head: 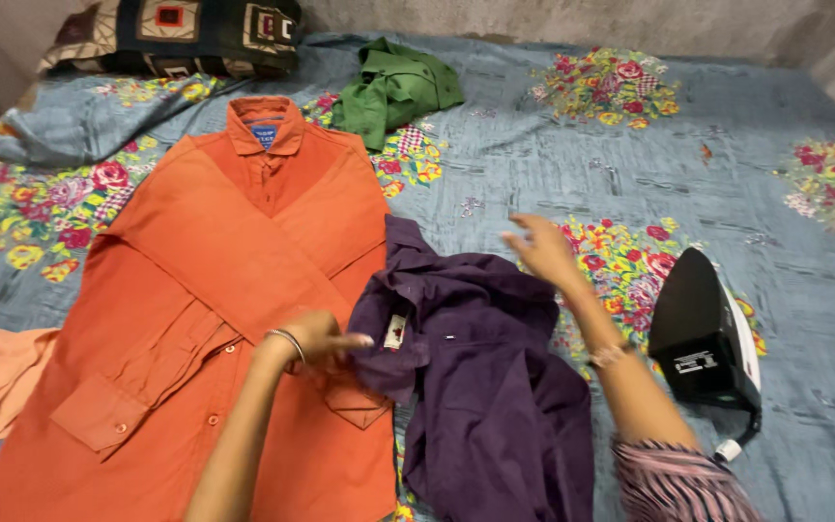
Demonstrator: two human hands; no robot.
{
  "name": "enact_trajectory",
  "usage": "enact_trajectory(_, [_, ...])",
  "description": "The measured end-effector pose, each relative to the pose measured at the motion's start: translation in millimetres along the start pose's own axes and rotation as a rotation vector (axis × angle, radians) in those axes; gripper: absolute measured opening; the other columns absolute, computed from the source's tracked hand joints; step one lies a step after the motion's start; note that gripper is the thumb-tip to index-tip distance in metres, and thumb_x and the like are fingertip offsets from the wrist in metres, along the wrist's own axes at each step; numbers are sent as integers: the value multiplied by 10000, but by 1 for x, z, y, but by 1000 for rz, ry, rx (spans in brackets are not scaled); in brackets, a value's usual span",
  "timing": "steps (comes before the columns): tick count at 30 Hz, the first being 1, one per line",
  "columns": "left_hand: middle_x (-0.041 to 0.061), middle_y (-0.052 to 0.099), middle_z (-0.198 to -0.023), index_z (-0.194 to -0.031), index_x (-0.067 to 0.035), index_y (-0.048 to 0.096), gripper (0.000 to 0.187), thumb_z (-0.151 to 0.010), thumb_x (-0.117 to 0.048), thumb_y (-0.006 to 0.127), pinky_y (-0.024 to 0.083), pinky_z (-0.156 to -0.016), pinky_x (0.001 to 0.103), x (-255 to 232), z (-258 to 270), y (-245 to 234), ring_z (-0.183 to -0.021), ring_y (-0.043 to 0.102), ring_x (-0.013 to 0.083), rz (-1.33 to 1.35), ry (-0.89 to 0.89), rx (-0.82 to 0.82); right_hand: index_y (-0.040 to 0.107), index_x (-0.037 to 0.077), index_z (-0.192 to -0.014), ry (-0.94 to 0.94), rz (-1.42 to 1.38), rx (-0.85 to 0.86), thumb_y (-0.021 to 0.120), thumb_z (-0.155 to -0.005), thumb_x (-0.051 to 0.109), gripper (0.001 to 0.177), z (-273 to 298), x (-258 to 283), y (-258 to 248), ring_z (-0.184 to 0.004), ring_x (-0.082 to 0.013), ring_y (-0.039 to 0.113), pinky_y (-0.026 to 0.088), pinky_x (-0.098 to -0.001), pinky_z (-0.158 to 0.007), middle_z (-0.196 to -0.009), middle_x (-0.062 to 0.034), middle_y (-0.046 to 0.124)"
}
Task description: The person irons an orange long-sleeved shirt laid out on a bed, smoothing the collar, sleeves, and body with a handheld iron. After finishing the orange shirt, the person picks up a purple shirt, lays it flat, and begins ironing it in the same manner.
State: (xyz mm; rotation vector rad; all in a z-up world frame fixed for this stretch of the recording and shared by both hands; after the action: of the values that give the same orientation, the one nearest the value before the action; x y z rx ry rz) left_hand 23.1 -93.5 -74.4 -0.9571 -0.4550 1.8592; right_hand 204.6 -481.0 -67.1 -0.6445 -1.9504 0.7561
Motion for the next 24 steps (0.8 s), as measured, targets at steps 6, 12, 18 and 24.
enact_trajectory(6, [96, 774, -702, -840, -28, 802, 401, -867, -411, 688, 577, -575, 337, -22, -52, 37, -561, 730, 183, 12, 322, -170, 446, 215, -1570, -258, 238, 524, 740, -859, 324, 777, 6, 67, 95, -1108, -446, 648, 512, -514, -944, -1216, -219, 676])
enact_trajectory(12, [153, 747, -695, -871, -3, 673, 291, -1007, -206, 516, 597, -543, 338, -34, -118, -28, -609, 754, 219, 610, 400, -455, 736, 108, -1190, -10, 30, 148, 682, -828, 115, 366, -10, -2, -17, -1023, -284, 747, 561, -387, -910, -1090, -153, 768])
enact_trajectory(18, [157, 496, -1527, -1278, -41, 472, 242, -1057, -60, 568, 367, -1175, 393, -203, -133, -76, -1425, 461, 217, 812, 1367, -425, 758, 86, -1178, 303, -39, -129, 710, -859, 121, 324, -45, -104, -179, -955, -249, 726, 556, -334, -842, -1054, -129, 788])
enact_trajectory(24, [259, 587, -1393, -1339, 16, 546, 668, -954, -506, 702, 449, -1119, 440, -184, -240, -34, -1322, 564, 364, 175, 522, -676, 748, 100, -1250, 208, 430, -394, 756, -907, 212, 360, -30, -193, -240, -1025, -404, 697, 537, -461, -879, -1134, -220, 747])
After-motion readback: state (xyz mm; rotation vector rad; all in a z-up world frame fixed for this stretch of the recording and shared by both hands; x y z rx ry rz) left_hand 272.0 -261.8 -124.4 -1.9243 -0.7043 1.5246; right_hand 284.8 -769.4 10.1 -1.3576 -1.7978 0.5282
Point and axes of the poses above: each hand's wrist, its own z-axis away from the middle knuckle, its own y-axis out of the palm, x = y × z, the point moved 6 cm from there along -z, towards the middle knuckle
